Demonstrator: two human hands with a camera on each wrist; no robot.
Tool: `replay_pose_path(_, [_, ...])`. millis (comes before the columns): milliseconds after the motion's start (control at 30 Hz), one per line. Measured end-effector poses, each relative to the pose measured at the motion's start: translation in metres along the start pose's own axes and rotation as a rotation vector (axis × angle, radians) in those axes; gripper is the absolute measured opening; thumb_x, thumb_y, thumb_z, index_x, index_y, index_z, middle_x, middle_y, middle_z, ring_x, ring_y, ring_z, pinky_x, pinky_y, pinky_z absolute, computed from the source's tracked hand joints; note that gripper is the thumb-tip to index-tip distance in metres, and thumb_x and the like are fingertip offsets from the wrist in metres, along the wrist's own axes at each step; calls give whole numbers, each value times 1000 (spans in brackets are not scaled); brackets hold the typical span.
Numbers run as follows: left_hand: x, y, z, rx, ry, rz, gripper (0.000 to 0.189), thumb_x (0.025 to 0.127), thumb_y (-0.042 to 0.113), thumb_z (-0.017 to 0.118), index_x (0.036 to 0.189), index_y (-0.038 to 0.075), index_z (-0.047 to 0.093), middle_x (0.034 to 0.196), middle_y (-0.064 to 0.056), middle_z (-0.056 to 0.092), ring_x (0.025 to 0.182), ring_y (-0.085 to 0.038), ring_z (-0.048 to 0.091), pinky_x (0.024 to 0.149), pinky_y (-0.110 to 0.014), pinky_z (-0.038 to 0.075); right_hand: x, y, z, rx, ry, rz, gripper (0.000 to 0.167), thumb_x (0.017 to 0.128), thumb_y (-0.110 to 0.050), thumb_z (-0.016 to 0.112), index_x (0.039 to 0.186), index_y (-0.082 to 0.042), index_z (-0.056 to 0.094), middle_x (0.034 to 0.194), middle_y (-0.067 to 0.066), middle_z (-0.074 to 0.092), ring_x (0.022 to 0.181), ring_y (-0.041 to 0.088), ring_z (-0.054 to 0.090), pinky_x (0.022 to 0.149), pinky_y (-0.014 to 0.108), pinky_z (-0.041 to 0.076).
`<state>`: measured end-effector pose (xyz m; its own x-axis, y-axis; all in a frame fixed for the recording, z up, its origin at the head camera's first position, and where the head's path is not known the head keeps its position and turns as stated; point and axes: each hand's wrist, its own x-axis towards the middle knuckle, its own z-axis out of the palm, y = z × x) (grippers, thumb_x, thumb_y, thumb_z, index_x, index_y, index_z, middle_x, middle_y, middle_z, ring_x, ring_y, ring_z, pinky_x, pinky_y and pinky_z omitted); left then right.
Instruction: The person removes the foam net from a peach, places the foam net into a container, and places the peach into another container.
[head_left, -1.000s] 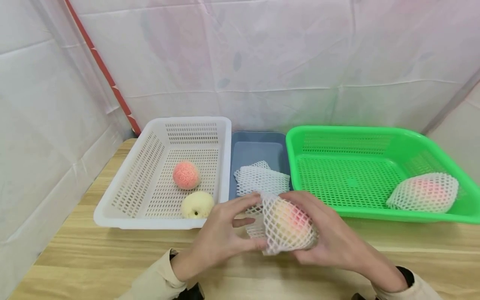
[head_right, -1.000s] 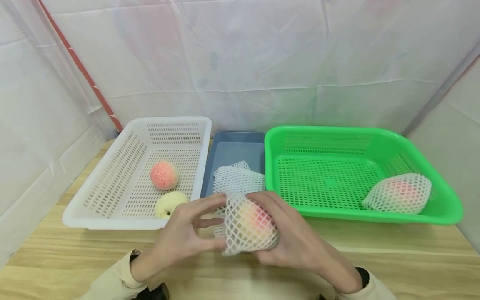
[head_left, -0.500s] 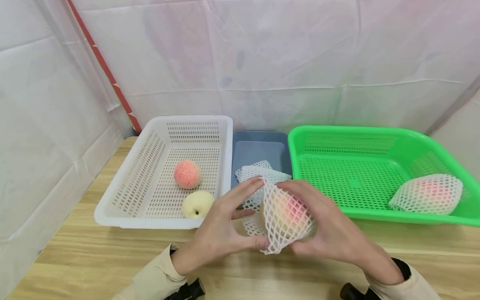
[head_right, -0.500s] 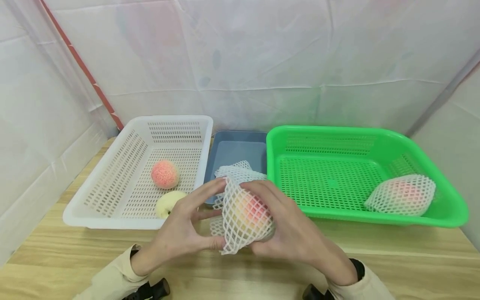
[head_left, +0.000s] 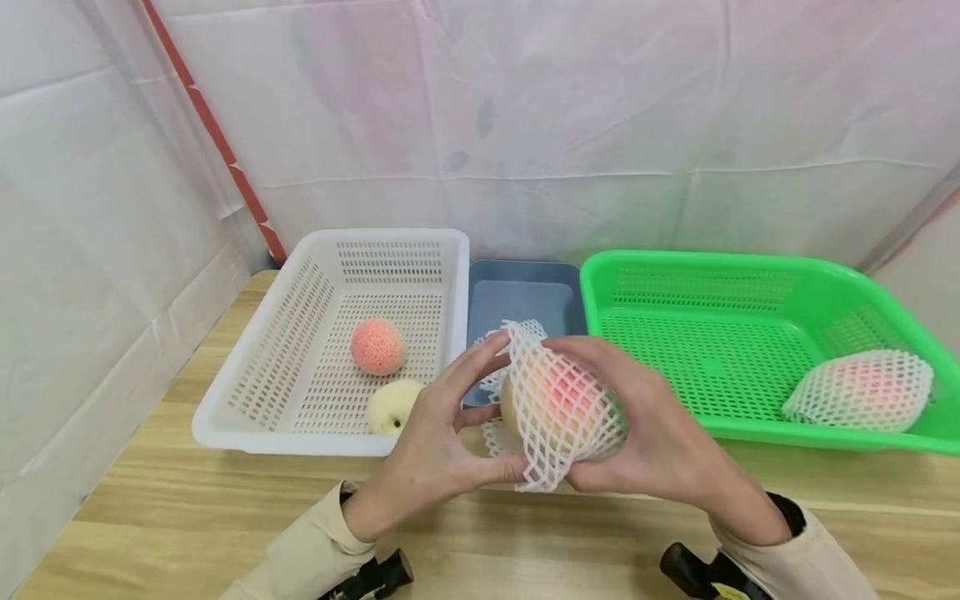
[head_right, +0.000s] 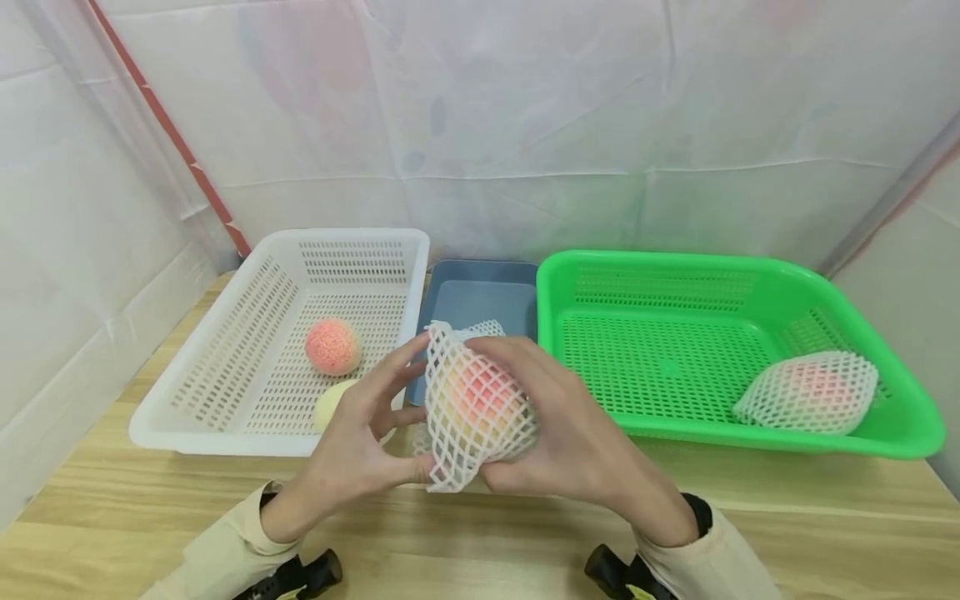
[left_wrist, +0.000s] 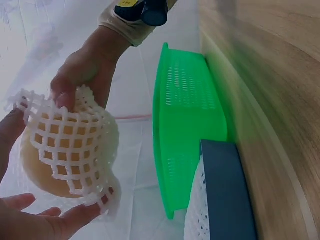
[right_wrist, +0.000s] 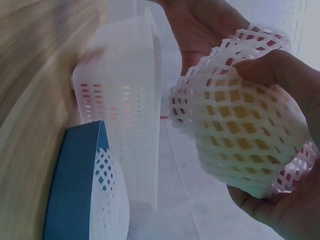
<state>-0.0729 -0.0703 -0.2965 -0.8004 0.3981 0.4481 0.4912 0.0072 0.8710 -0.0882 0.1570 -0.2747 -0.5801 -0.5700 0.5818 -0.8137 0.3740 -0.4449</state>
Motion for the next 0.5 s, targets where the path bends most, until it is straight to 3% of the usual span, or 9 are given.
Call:
replay_pose_path(167, [-1, -2, 0, -40, 7, 3, 104, 64, -5, 85, 151, 11, 30, 155, -5, 30, 135, -26, 40, 90, -35, 51, -2, 0, -1, 72, 33, 41, 103, 48, -15, 92, 138, -1, 45, 126, 10, 59, 109, 19, 58, 90, 25, 47])
replay_pose_path(333, [-1, -2, -1, -32, 22, -6, 104, 65, -5, 84, 151, 14, 28, 156, -3, 28, 136, -27, 38, 94, -35, 49, -3, 0, 2, 125, 90, 62, 94, 58, -29, 93, 136, 1, 49, 127, 10, 60, 112, 17, 58, 91, 23, 46])
replay_pose_path(500, [0, -1, -1, -74, 37, -26, 99, 70, -10, 78, 152, 13, 27, 156, -4, 27, 134, -27, 41, 94, -34, 49, -3, 1, 5, 141, 143, 18, 87, 64, -39, 89, 131, 3, 53, 125, 10, 62, 111, 15, 59, 89, 20, 47])
